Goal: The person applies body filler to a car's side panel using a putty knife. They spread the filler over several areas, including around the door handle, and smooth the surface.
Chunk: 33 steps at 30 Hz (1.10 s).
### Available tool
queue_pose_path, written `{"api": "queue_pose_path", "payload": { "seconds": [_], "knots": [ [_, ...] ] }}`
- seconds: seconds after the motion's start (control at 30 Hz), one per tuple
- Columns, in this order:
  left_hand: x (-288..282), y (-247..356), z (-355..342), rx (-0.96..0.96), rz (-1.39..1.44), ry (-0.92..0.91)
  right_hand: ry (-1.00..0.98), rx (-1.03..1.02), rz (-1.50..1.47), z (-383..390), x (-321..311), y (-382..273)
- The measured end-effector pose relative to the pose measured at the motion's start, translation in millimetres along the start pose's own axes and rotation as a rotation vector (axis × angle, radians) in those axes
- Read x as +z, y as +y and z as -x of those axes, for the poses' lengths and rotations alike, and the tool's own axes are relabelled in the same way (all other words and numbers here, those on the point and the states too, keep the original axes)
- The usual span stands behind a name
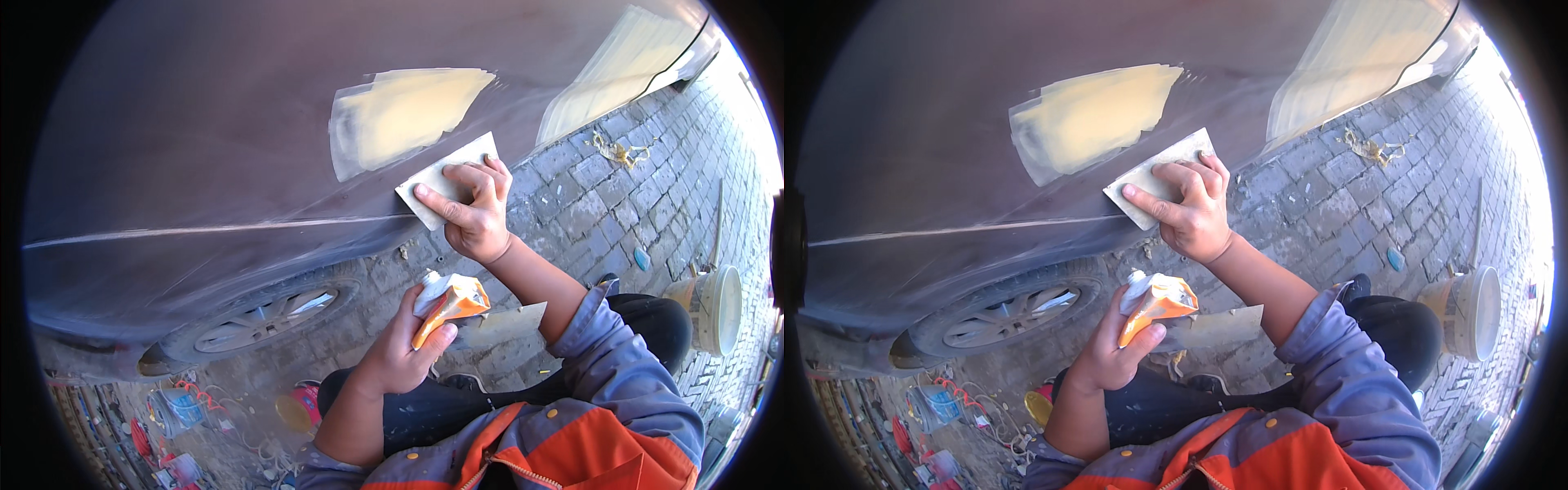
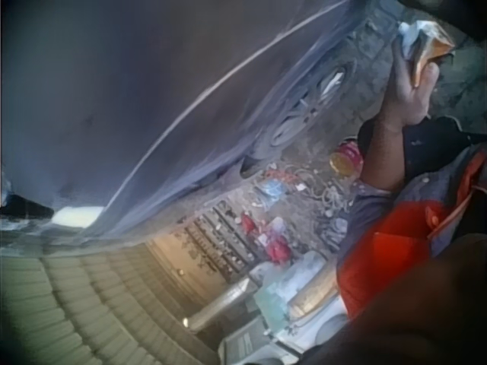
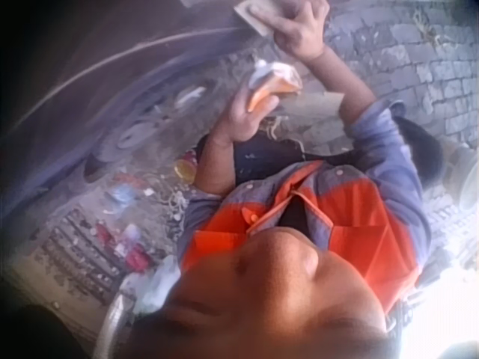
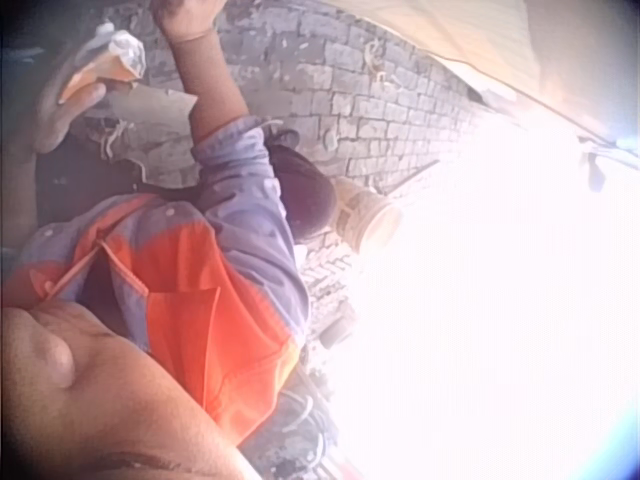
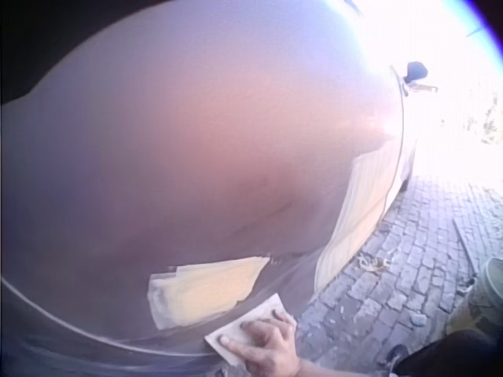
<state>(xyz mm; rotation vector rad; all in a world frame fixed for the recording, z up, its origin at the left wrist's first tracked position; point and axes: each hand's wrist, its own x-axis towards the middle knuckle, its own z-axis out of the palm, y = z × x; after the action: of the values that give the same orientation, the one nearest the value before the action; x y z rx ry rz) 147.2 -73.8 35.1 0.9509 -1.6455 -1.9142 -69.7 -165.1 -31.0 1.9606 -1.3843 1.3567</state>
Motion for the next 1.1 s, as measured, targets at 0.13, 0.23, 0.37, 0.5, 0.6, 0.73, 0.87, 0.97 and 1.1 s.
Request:
{"api": "queue_pose_path", "payload": {
  "seconds": [0.13, 0.23, 0.37, 0.5, 0.6, 0.73, 0.87, 0.97, 1.1],
  "knots": [
    [-3.3, -3.1, -1.1, -0.021, -0.012, 0.003, -0.031, -0.014, -0.005, 9.5, 3.6, 4.8],
    [-4.7, -2.9, -2.4, -0.036, -0.025, 0.008, -0.081, -0.025, -0.02, 20.6, 3.6, 8.1],
    [-3.6, -2.5, -4.7, -0.009, -0.027, 0.008, -0.115, -0.053, -0.021, 37.0, 5.6, 16.0],
    [-4.6, -4.6, -3.6, -0.046, -0.008, 0.003, -0.147, -0.074, 0.014, 47.2, 6.3, 21.2],
    [-2.5, -3.5, -4.5, -0.039, -0.01, 0.009, -0.183, -0.089, 0.031, 55.3, 5.5, 25.6],
    [0.2, -1.9, -3.9, -0.03, -0.051, 0.008, -0.181, -0.101, 0.036, 56.2, 3.8, 27.7],
    [4.4, -2.3, -3.5, 0.01, -0.05, 0.001, -0.252, -0.107, 0.074, 57.4, -8.8, 30.5],
    [5.7, 6.1, -0.4, -0.026, -0.034, -0.011, -0.316, -0.098, 0.12, 45.8, -25.1, 23.0],
    [12.3, 8.8, 2.3, 0.043, -0.065, -0.001, -0.113, -0.099, 0.028, 17.8, -35.0, 13.8]
  ]
}}
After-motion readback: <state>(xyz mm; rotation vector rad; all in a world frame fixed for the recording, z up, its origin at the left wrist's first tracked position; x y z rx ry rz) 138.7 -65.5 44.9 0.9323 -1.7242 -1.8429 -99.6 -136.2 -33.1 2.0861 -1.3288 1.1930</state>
